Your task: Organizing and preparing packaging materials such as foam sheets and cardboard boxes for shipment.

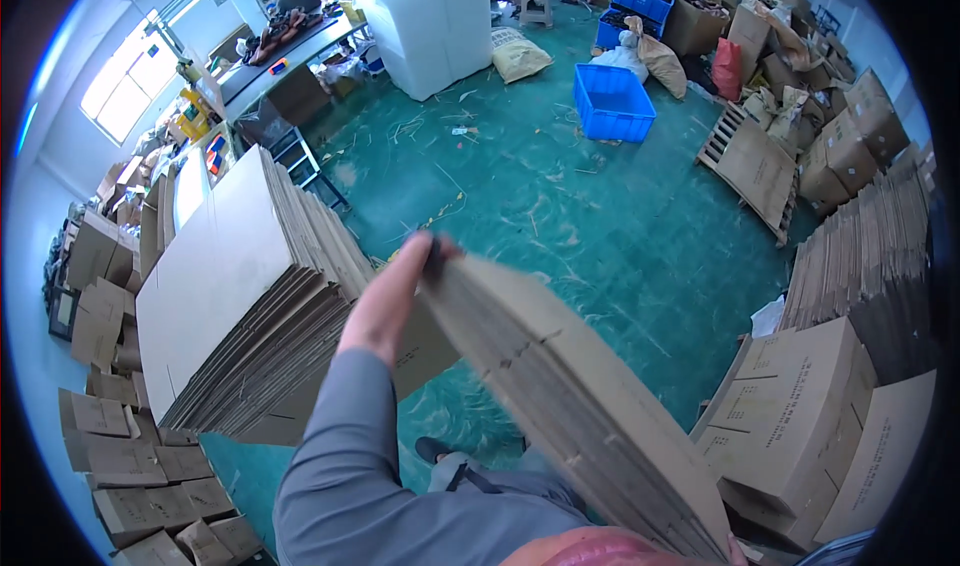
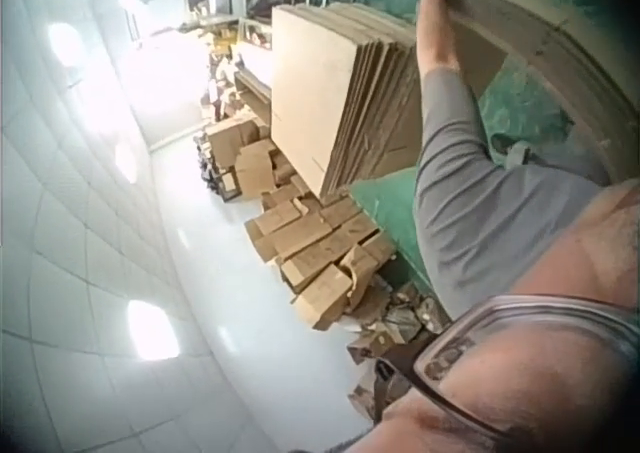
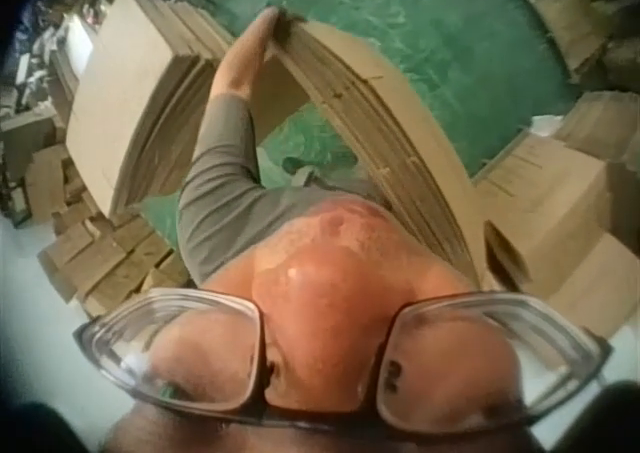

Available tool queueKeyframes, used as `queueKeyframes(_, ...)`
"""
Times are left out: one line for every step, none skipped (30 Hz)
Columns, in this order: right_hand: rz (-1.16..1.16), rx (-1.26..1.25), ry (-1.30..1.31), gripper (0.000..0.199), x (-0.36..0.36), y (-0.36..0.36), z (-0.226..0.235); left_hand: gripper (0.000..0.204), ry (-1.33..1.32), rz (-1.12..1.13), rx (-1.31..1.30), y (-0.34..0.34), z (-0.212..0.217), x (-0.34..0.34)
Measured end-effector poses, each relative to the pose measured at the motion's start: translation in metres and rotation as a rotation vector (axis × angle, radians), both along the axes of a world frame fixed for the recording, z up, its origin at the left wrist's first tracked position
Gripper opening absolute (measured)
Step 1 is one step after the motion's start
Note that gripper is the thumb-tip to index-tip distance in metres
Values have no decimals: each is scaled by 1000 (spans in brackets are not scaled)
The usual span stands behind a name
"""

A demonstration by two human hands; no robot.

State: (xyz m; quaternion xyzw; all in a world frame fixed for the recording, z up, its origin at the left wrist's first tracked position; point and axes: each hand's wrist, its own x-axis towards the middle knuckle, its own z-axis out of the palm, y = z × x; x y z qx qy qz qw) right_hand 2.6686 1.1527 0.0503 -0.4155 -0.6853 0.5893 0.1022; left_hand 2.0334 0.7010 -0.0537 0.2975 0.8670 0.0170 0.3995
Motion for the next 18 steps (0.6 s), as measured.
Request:
queueKeyframes(25, -66, 50, 71, -3, 7, -18, 79, -132, 501, -61, -1, 35, -45)
queueKeyframes(1, -103, 79, 71, 4, 18, -32, 83, -65, 542, -74, 31, 83, -70)
queueKeyframes(-42, -125, 103, 71, 12, 32, -44, 88, 98, 341, -106, 79, 151, -83)
queueKeyframes(-58, -154, 135, 71, 13, 47, -55, 89, 231, 231, -79, 96, 211, -93)
queueKeyframes(-74, -186, 158, 71, 15, 57, -68, 90, 338, 163, -79, 117, 274, -93)
queueKeyframes(-27, -255, 195, 71, 2, 58, -86, 89, 393, 231, -48, 79, 321, -117)
queueKeyframes(25, -327, 218, 72, -7, 58, -105, 87, 556, 153, -41, 41, 380, -129)
queueKeyframes(-40, -331, 201, 72, 18, 65, -112, 82, 662, 143, 28, 98, 431, -86)
queueKeyframes(58, -417, 232, 72, -7, 62, -130, 88, 699, 314, 30, 22, 490, -95)
queueKeyframes(52, -443, 240, 72, -12, 70, -142, 86, 751, 322, 209, 18, 529, -56)
queueKeyframes(92, -489, 263, 72, -31, 75, -153, 80, 763, 430, 300, -19, 568, -26)
queueKeyframes(123, -532, 283, 72, -53, 77, -164, 91, 799, 329, 72, -47, 636, 14)
queueKeyframes(120, -568, 312, 73, -69, 80, -173, 67, 941, 171, 464, -58, 660, 108)
queueKeyframes(180, -638, 338, 73, -106, 64, -184, 68, 934, 651, 275, -103, 690, 140)
queueKeyframes(208, -695, 357, 73, -132, 49, -189, 68, 979, 660, 366, -147, 709, 186)
queueKeyframes(232, -741, 372, 73, -156, 33, -193, 69, 971, 690, 571, -215, 707, 220)
queueKeyframes(249, -800, 388, 73, -178, 14, -197, 71, 831, 173, 869, -271, 720, 287)
queueKeyframes(259, -854, 401, 74, -199, -5, -200, 76, 1040, 968, 417, -306, 729, 323)
